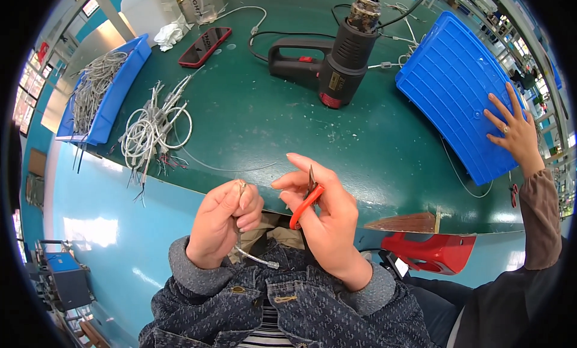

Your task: The person picks up a wire, slides a heat shrink tube onto the tip, and holds it over a heat gun. They then use shears to trim the wire tip and repeat the process with another wire.

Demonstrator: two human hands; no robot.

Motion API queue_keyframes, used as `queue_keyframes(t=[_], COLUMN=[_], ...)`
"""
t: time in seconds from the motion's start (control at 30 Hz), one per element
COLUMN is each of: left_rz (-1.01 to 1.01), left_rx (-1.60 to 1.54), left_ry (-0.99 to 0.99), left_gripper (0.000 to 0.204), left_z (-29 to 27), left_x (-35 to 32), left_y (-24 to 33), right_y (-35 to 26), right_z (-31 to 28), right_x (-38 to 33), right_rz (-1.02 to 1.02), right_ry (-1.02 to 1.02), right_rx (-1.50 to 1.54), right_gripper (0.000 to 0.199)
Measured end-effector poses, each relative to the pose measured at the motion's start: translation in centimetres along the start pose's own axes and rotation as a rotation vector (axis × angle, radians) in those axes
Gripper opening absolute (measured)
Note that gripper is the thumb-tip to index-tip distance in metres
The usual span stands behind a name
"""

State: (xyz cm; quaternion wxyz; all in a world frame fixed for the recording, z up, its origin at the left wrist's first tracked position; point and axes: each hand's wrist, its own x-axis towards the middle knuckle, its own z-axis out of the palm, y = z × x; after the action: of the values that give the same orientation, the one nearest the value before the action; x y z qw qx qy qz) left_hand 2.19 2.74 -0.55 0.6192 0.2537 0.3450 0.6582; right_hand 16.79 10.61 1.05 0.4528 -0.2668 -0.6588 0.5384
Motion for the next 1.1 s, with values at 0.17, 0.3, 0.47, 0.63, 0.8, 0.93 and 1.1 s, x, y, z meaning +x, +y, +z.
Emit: queue_keyframes(t=[0.17,0.3,0.47,0.63,0.8,0.93,1.1], left_rz=[-0.061,-0.041,0.058,0.020,-0.048,0.193,0.568], left_rx=[-0.044,-0.006,0.235,0.375,0.553,0.864,1.147], left_ry=[0.029,0.059,0.110,0.082,0.011,0.083,0.139], left_gripper=[0.032,0.033,0.034,0.034,0.027,0.011,0.011], left_z=[0.3,0.2,0.3,0.0,-0.1,0.5,0.4], left_x=[-0.3,-0.4,-0.7,-0.9,-0.8,-0.6,-0.5], left_y=[0.4,0.6,1.6,1.5,2.0,2.4,2.1], right_y=[0.0,-0.8,0.1,0.1,-0.8,-0.5,-0.6], right_z=[-0.3,-0.6,-1.8,-0.7,0.8,0.3,0.8], right_x=[0.0,0.1,0.7,0.9,1.0,0.9,1.3], right_rz=[0.029,0.251,0.153,-0.056,0.129,0.285,0.466], right_ry=[-0.108,-0.191,-0.322,-0.297,-0.273,-0.219,-0.160], right_rx=[-0.042,0.037,-0.184,-0.188,0.010,0.117,0.384], right_gripper=[0.048,0.053,0.057,0.047,0.034,0.033,0.033])
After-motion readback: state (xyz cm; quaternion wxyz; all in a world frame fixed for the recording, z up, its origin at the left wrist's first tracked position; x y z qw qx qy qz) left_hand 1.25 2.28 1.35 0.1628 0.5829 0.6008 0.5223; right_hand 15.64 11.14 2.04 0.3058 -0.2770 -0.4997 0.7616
